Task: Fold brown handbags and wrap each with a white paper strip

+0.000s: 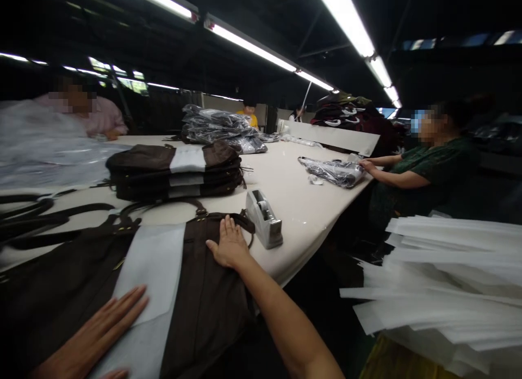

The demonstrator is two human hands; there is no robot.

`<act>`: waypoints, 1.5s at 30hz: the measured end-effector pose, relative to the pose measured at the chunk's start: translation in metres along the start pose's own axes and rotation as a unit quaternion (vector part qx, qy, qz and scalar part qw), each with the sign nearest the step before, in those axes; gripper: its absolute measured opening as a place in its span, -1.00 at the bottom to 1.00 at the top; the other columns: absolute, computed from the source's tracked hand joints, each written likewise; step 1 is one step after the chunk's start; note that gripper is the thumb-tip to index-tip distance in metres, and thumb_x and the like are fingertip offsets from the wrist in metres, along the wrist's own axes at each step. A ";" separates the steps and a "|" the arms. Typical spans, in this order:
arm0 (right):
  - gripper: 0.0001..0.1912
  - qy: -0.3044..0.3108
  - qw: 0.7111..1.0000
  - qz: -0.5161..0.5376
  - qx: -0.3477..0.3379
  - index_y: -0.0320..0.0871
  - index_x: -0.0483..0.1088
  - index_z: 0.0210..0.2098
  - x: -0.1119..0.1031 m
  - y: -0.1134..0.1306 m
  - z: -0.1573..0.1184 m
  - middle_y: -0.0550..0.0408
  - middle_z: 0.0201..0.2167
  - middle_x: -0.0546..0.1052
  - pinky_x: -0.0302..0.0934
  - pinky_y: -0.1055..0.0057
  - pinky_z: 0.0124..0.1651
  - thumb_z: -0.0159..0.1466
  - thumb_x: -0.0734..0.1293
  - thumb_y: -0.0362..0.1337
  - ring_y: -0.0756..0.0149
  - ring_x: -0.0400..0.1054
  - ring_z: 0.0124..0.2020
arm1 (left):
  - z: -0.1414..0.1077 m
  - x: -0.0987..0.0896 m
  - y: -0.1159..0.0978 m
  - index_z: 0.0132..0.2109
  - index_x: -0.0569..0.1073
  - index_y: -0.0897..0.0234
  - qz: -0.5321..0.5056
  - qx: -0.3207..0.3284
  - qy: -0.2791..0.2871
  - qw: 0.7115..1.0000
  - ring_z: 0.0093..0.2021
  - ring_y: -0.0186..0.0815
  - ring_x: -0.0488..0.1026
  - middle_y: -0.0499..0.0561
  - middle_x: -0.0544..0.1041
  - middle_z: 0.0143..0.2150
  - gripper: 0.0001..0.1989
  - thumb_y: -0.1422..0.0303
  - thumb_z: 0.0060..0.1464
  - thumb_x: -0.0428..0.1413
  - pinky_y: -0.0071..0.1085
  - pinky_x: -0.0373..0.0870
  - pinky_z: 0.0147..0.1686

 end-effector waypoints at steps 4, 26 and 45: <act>-0.17 0.062 0.997 -0.050 -0.008 -0.47 -0.20 0.37 0.007 0.008 -0.035 -0.22 0.41 -0.31 -0.38 0.12 0.40 0.38 0.00 0.08 0.10 -0.44 0.43 | 0.002 -0.013 -0.013 0.40 -0.15 0.03 -0.021 -0.017 0.085 0.996 0.37 -0.02 0.02 0.05 -0.08 0.42 -0.17 -0.05 0.14 0.04 -0.12 0.08 0.30; -0.47 0.016 0.937 -0.107 -0.334 -0.18 0.04 0.34 0.049 0.177 -0.015 0.01 0.37 0.08 -0.39 0.14 0.41 0.44 0.01 -0.13 0.31 -0.20 0.41 | 0.004 -0.026 -0.028 0.35 0.10 0.37 -0.105 -0.083 0.122 0.983 0.38 0.08 -0.05 0.35 0.01 0.38 -0.15 -0.16 0.13 -0.06 0.07 0.05 0.29; -0.43 0.042 0.935 -0.168 -0.309 -0.12 -0.03 0.37 0.062 0.172 -0.011 0.15 0.40 -0.03 -0.42 0.14 0.42 0.44 -0.07 -0.06 0.29 -0.26 0.42 | -0.080 -0.110 0.005 0.27 0.23 0.32 0.135 -0.212 -0.053 0.966 0.34 0.01 0.11 0.27 0.19 0.35 -0.38 0.06 0.19 0.05 -0.01 0.05 0.30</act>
Point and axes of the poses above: each hand's wrist, its own z-axis towards the middle knuckle, its own x-axis out of the palm, y = z × x, the point moved 9 cm from there along z, towards the middle knuckle
